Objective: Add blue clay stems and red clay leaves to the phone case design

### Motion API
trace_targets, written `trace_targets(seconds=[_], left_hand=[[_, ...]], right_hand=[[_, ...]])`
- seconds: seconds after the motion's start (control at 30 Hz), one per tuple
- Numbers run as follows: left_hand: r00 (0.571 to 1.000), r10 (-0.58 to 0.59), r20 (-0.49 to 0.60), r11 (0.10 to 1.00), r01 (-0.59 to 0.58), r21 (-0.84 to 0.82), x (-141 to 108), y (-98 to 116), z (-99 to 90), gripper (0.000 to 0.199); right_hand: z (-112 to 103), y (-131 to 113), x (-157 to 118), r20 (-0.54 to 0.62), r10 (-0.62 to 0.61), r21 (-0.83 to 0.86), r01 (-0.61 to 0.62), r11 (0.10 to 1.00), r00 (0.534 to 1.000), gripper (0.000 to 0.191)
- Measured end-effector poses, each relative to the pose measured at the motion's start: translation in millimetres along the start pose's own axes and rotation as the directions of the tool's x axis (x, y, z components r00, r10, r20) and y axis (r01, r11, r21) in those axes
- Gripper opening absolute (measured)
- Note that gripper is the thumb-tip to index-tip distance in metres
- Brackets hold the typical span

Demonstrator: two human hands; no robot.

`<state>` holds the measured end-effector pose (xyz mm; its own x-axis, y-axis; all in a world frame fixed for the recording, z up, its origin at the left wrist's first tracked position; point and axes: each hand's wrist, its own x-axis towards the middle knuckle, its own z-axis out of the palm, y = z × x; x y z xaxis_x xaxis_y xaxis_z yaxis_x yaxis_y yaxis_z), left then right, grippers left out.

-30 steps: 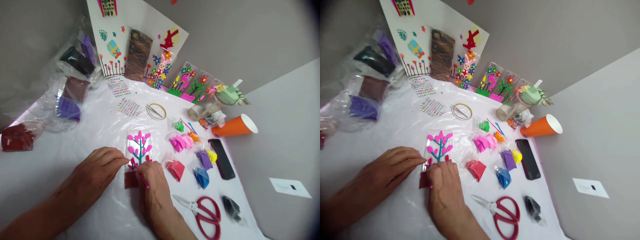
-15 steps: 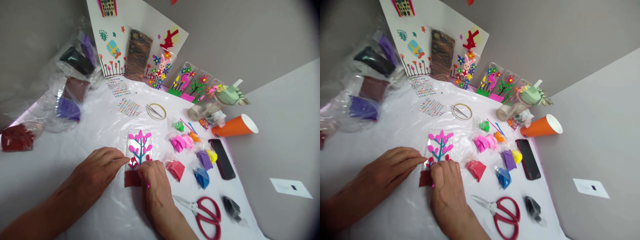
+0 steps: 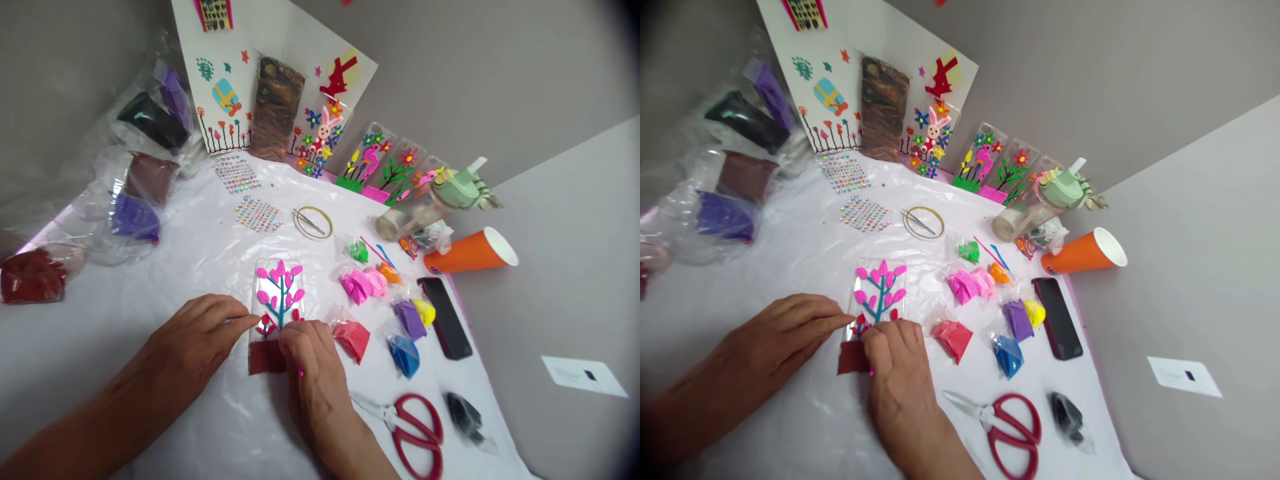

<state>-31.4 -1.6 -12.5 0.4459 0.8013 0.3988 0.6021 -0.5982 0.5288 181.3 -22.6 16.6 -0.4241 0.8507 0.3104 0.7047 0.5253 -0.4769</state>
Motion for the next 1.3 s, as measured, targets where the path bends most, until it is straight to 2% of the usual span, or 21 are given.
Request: trace_targets(seconds=[0.2, 0.3, 0.43, 0.63, 0.73, 0.87, 1.13, 1.3], left_hand=[[0.999, -0.004, 0.053, 1.000, 0.004, 0.007, -1.9, -3.4, -0.9, 0.030], [0.997, -0.008, 0.077, 1.000, 0.007, 0.011, -3.5, -4.8, -1.3, 0.031], [0.998, -0.005, 0.063, 1.000, 0.004, 0.015, -4.7, -4.1, -1.0, 0.030], [1.000, 0.007, 0.019, 1.000, -0.008, 0.029, -3.5, -1.9, -1.1, 0.028], [1.000, 0.008, 0.008, 1.000, -0.008, 0.019, -2.4, -0.9, -1.2, 0.027], [1.000, -0.006, 0.004, 1.000, 0.005, 0.007, -1.6, -0.2, -0.4, 0.028], [1.000, 0.008, 0.003, 1.000, -0.009, 0.024, -0.5, 0.8, 0.1, 0.026], [1.000, 0.005, 0.024, 1.000, -0.005, 0.019, -1.1, -0.2, -1.2, 0.027]], right_hand=[[-0.3, 1.1, 0.1, 0.032, -0.028, -0.003, 0.028, 1.000, 0.999, 0.027], [-0.2, 0.9, -0.4, -0.027, -0.021, 0.001, 0.021, 1.000, 0.999, 0.029], [0.1, -1.3, -0.8, -0.079, 0.006, 0.052, -0.002, 0.999, 0.997, 0.026], [2.9, -5.4, 2.0, -0.085, 0.042, 0.110, -0.033, 0.993, 0.996, 0.018], [3.9, -7.2, 3.7, -0.068, 0.055, 0.119, -0.047, 0.992, 0.996, 0.021], [3.3, -8.5, 5.1, -0.024, 0.077, 0.060, -0.075, 0.995, 0.997, 0.029], [5.3, -6.8, 5.6, -0.063, 0.067, 0.064, -0.063, 0.996, 0.996, 0.024], [4.8, -5.2, 4.1, -0.083, 0.048, 0.007, -0.047, 0.999, 0.995, 0.020]])
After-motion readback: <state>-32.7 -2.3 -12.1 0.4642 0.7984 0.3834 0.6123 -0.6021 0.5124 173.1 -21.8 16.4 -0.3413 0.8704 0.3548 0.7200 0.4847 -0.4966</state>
